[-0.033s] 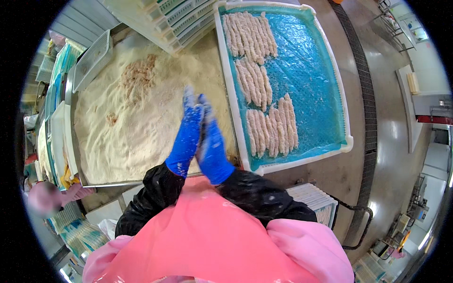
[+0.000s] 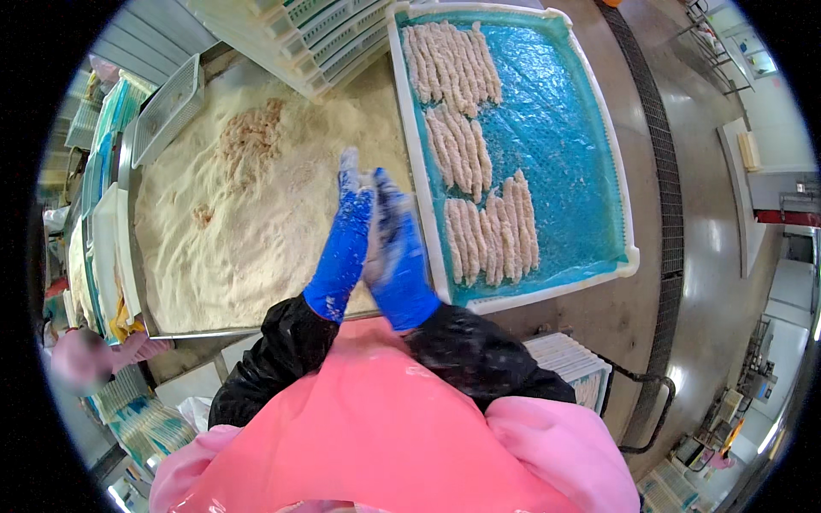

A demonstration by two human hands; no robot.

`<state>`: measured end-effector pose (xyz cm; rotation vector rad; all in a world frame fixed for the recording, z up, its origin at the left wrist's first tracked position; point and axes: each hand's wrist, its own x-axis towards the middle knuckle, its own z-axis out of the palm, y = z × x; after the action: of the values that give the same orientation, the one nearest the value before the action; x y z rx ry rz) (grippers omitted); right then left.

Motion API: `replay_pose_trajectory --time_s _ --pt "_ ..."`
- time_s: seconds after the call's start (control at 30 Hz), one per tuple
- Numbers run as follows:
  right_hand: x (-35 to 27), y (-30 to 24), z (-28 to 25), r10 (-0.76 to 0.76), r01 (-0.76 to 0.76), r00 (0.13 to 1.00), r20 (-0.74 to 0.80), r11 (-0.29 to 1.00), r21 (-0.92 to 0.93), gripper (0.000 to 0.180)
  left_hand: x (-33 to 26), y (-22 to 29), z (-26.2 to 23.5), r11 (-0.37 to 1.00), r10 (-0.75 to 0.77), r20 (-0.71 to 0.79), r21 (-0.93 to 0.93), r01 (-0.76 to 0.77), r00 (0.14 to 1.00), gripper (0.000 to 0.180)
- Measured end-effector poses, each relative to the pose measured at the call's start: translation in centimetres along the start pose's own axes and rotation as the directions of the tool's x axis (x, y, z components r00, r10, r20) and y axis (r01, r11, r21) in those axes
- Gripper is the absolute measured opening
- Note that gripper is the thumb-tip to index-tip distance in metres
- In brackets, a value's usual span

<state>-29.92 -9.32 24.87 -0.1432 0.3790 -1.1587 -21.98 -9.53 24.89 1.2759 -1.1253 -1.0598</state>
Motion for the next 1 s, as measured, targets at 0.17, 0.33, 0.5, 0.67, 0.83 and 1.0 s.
replay_pose_trajectory --time_s 0.17,0.33,0.5,0.67,0.83,1.0 --pt "2.7 -11.1 -0.3 -0.031 0.028 0.999 0.039 0.998 0.057 0.057 -1.8 0.6 1.6 0.952 -0.045 -0.089 -0.305 0.016 0.995 0.061" --pt "8.1 -17.0 -5.7 -0.234 0.245 0.961 0.146 0.483 -0.840 0.070 -2.0 -0.2 0.1 0.963 -0.073 -0.218 -0.269 0.012 0.973 0.060" --pt "9.8 -17.1 -8.5 -0.164 0.173 0.981 0.101 0.518 -0.838 0.073 -3.3 -2.6 -4.0 0.971 -0.127 -0.282 -0.233 0.061 0.951 0.060" --pt "11.5 -16.9 -7.2 -0.204 0.115 0.979 0.005 0.532 -0.839 0.076 -6.8 -7.5 -11.7 0.973 -0.212 -0.312 -0.152 0.171 0.926 0.058" --pt "13.7 -17.4 -7.1 -0.222 0.062 0.974 -0.050 0.470 -0.880 0.076 -11.0 -12.0 -20.1 0.953 -0.277 -0.397 -0.228 0.199 0.875 0.057" --pt "12.8 -18.5 -9.3 -0.493 0.270 0.846 0.201 0.071 -0.960 0.049 -15.3 -15.8 -27.2 0.964 -0.261 -0.474 -0.087 0.250 0.841 0.057"
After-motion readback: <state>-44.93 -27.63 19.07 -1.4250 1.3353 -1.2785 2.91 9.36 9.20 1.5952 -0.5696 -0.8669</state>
